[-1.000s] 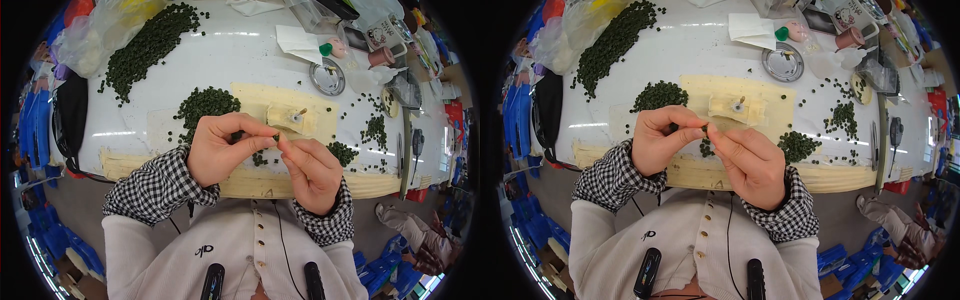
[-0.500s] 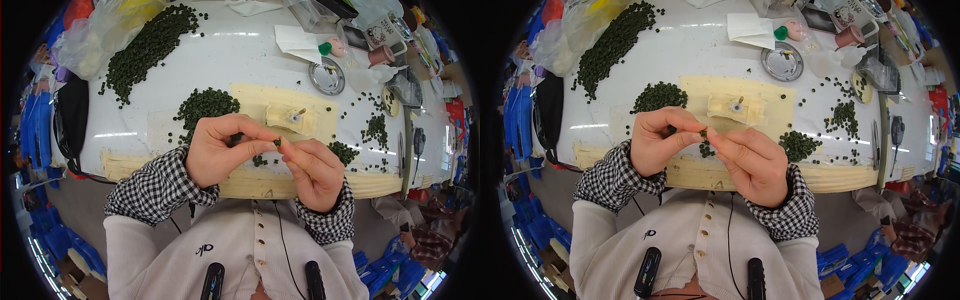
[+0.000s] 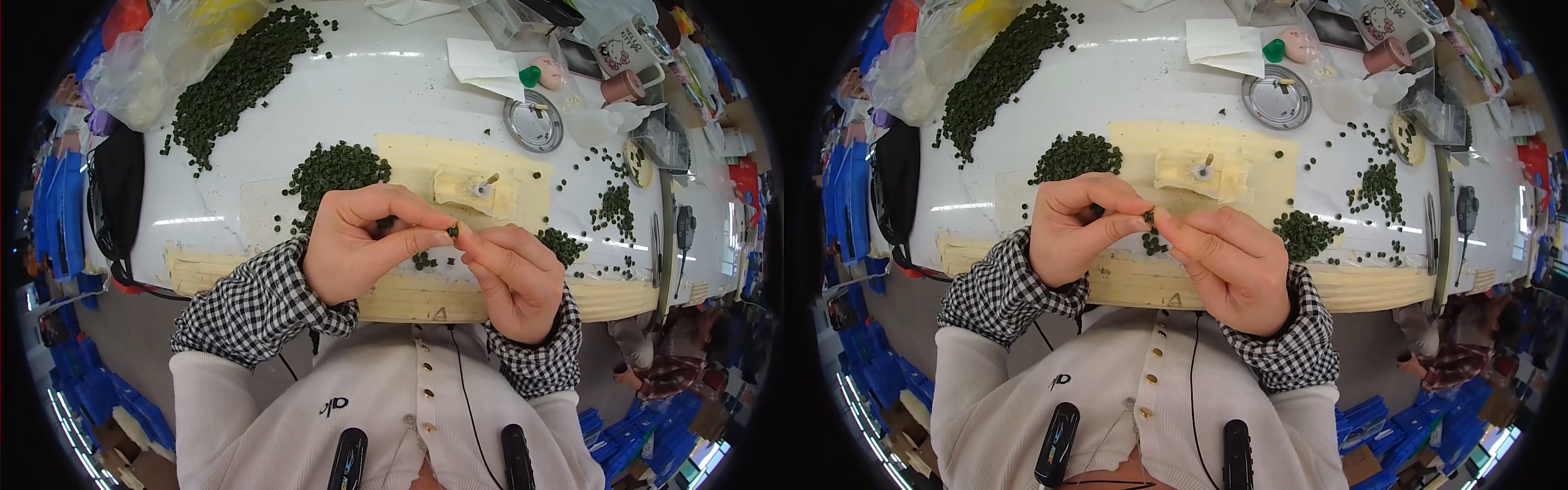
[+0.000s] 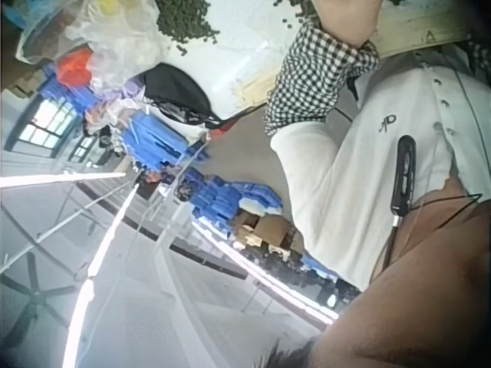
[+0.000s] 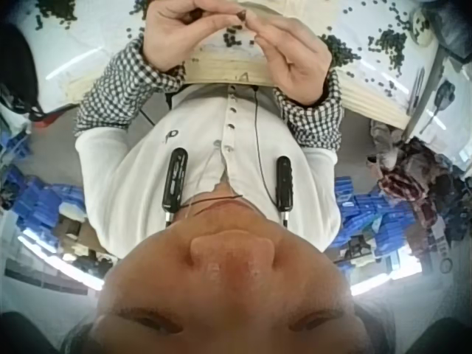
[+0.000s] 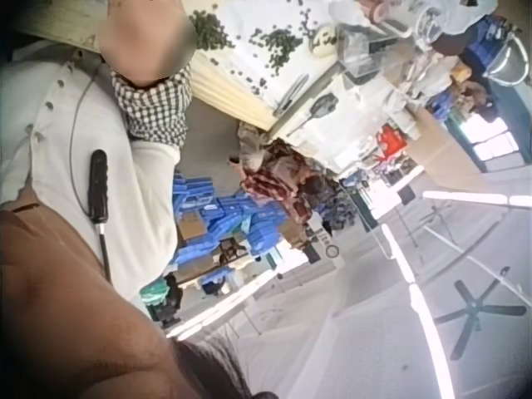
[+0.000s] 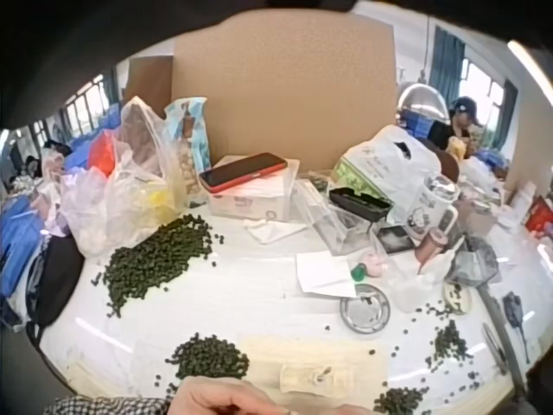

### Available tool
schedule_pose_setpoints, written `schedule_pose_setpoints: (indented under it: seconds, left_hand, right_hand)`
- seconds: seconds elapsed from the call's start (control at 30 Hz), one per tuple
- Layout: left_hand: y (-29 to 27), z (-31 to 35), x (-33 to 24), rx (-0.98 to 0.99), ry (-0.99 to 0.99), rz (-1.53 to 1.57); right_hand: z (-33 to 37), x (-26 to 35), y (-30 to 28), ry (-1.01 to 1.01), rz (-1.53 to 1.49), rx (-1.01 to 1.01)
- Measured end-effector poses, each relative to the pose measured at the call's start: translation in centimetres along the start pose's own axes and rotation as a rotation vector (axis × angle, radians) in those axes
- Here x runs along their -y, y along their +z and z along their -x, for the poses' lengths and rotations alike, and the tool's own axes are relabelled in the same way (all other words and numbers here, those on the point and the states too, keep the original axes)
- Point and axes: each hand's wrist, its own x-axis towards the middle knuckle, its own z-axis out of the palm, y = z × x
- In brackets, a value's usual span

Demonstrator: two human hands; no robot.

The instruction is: Assembling small green plastic components into a larger part on a factory workbench.

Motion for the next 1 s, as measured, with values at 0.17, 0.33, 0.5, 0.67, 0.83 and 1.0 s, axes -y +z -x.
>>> schedule_pose_setpoints:
  seconds: [0.17,0.33,0.5,0.67,0.83,1.0]
  left_hand:
    - [0.1,0.1,0.1,-0.003,0.021,-0.002]
    - [0.2,0.0,0.4,-0.003,0.006,-0.001]
    - [0.4,-0.2,0.2,-0.008,-0.044,-0.047]
    - [0.7,-0.4,0.0,0.119,-0.014,-0.376]
    - [0.8,-0.3,0.7,0.172,0.051,-0.645]
    - [0.5,-0.5,0.4,0.202,0.017,-0.646]
  right_hand:
    - [0.1,0.2,0.0,0.005,0.015,0.006]
    - [0.3,0.2,0.2,-0.010,0.034,-0.012]
    - [0.6,0.7,-0.2,0.115,0.038,-0.062]
    - [1.4,-1.0,-2.7,0.318,0.382,-0.346]
    - [2.0,-2.7,-4.3,0.261,0.744,-0.171]
    - [2.2,-3.2,-4.0,0.284,0.772,-0.146]
